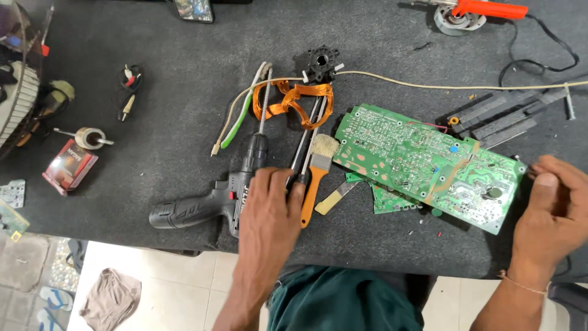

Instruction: Soldering components on a circuit board and inspecting the board

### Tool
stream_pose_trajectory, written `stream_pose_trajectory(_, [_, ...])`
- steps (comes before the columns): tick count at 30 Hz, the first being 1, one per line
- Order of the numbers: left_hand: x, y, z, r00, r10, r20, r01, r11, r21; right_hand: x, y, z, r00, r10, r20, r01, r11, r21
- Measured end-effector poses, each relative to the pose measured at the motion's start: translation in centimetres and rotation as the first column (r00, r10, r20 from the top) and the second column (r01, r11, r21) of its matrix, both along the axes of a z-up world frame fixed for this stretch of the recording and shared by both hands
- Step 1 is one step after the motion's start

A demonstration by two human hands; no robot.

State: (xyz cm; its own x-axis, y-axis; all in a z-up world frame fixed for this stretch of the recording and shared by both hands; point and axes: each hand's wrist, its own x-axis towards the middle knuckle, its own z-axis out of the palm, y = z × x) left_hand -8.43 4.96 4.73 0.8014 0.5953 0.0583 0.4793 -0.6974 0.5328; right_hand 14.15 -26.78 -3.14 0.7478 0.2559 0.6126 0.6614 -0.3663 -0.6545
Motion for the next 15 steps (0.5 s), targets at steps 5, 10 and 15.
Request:
stream_pose_trajectory(5, [1.6,-1.6,-1.7,0.991,-0.009,-0.133,0.047,0.959,0.28,0.0,-0.1,-1.0,0.989,-0.069,-0.131,0.08,0.994,0.076])
stream_pose_trajectory(10, [2.6,-2.8,-1.9,1.0,0.002,0.006,-0.003,0.962,0.275,-0.9,0.2,0.8,0.993,-0.093,-0.067,0.094,0.996,0.011])
stream_pose_trajectory(15, [3.0,-4.9,-3.0,0.983,-0.159,0.094,0.147,0.982,0.122,-0.8,0.3,1.1,0.995,-0.093,-0.023,0.09,0.991,-0.102])
